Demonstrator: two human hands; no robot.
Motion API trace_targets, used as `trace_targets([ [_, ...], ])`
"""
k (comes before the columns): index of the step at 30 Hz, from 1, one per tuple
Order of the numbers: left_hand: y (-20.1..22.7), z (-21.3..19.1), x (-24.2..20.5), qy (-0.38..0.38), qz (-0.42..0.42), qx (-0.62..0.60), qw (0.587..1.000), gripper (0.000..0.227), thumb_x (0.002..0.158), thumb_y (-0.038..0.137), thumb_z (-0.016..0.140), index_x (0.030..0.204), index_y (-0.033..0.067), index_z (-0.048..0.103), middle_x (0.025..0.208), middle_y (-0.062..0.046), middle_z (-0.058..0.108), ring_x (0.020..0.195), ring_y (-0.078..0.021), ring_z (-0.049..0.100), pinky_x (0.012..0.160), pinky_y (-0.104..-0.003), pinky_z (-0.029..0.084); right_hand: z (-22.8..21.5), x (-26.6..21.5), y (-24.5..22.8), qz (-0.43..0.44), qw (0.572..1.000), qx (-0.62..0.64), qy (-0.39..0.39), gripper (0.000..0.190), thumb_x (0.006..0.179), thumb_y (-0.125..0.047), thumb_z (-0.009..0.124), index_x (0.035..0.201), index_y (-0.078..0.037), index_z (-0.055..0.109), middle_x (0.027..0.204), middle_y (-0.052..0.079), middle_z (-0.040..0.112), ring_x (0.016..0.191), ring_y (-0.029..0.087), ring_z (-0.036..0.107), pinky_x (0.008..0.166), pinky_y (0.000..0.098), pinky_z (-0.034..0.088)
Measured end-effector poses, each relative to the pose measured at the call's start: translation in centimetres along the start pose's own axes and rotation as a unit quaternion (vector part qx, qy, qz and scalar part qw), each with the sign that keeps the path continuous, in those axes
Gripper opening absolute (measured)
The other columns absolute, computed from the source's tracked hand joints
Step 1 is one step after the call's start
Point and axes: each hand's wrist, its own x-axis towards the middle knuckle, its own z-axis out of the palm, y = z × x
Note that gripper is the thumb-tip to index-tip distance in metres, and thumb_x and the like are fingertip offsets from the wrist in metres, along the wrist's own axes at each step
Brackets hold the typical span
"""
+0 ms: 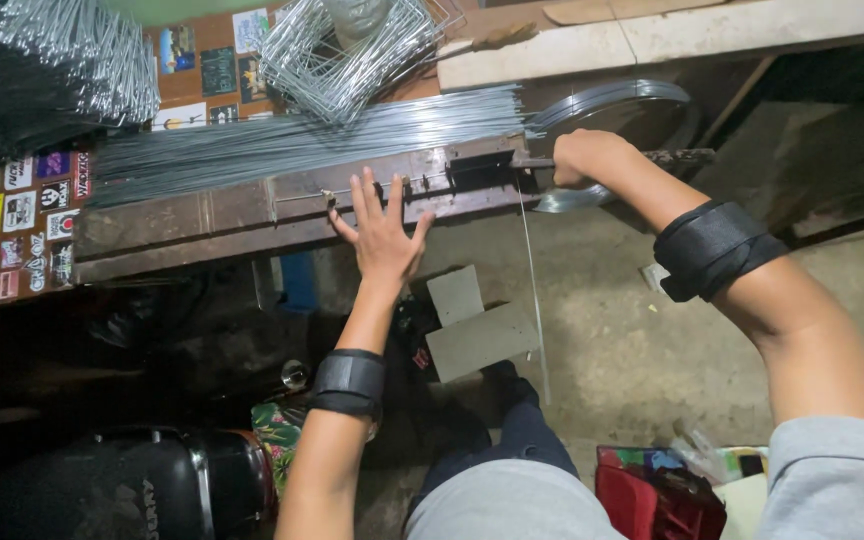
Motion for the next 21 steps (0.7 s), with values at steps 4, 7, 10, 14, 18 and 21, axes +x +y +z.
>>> trace_targets([
  [4, 0.4, -0.4, -0.2, -0.005, -0.005, -0.008, 1.0, 0.079, 0.096, 0.067, 0.053, 0.157, 0.0191, 0.044, 0.171, -0.018, 0.013, 0.158, -0.035, 0.006, 0.115, -0.076, -0.002, 1.9, -0.9, -0.3, 0.008, 0.999, 0.007, 0.042, 0.03, 0.079, -0.016, 0.065, 0.096, 0.006, 0.077, 0.099, 0.031, 0.073, 0.097, 0.046, 0.072, 0.083, 0.0504, 0.058],
  [7, 0.3, -0.5, -0.1, -0.003, -0.01, -0.009, 1.0, 0.078, 0.097, 0.067, 0.052, 0.157, 0.0188, 0.044, 0.17, -0.018, 0.013, 0.158, -0.035, 0.006, 0.115, -0.076, -0.003, 2.8, -0.8, -0.7, 0.026, 0.998, 0.034, 0.035, 0.03, 0.08, -0.014, 0.064, 0.096, 0.007, 0.077, 0.099, 0.032, 0.073, 0.097, 0.048, 0.072, 0.084, 0.0496, 0.058],
  [10, 0.3, -0.6, -0.3, -0.002, -0.008, -0.013, 1.0, 0.077, 0.098, 0.067, 0.051, 0.157, 0.019, 0.044, 0.17, -0.018, 0.014, 0.158, -0.0353, 0.006, 0.116, -0.076, -0.003, 2.3, -2.5, -1.8, 0.063, 0.995, 0.061, 0.04, 0.03, 0.079, -0.015, 0.066, 0.098, 0.006, 0.075, 0.101, 0.031, 0.072, 0.097, 0.047, 0.072, 0.083, 0.0503, 0.058],
  [14, 0.1, -0.5, -0.4, 0.009, 0.002, -0.016, 1.0, 0.076, 0.098, 0.066, 0.051, 0.157, 0.0194, 0.044, 0.17, -0.018, 0.015, 0.158, -0.0357, 0.007, 0.115, -0.076, -0.001, 2.2, -3.5, -2.0, 0.049, 0.99, 0.033, 0.126, 0.026, 0.079, -0.018, 0.069, 0.092, 0.004, 0.076, 0.096, 0.029, 0.074, 0.092, 0.045, 0.073, 0.079, 0.0499, 0.059],
  [18, 0.2, -0.5, -0.3, 0.011, 0.0, -0.01, 1.0, 0.075, 0.098, 0.066, 0.052, 0.157, 0.0213, 0.044, 0.169, -0.018, 0.017, 0.157, -0.0361, 0.008, 0.114, -0.077, 0.001, 1.3, -4.0, -2.0, 0.051, 0.984, -0.022, 0.169, 0.022, 0.078, -0.02, 0.073, 0.088, -0.001, 0.077, 0.094, 0.026, 0.075, 0.088, 0.041, 0.075, 0.075, 0.0495, 0.06],
  [21, 0.5, -1.0, -0.2, 0.0, -0.007, -0.005, 1.0, 0.075, 0.097, 0.066, 0.053, 0.157, 0.0222, 0.044, 0.169, -0.017, 0.016, 0.156, -0.0368, 0.008, 0.113, -0.078, 0.002, 0.7, -5.6, -1.6, 0.055, 0.975, -0.022, 0.214, 0.022, 0.084, -0.018, 0.069, 0.09, 0.001, 0.079, 0.095, 0.027, 0.075, 0.087, 0.043, 0.074, 0.076, 0.0488, 0.06],
])
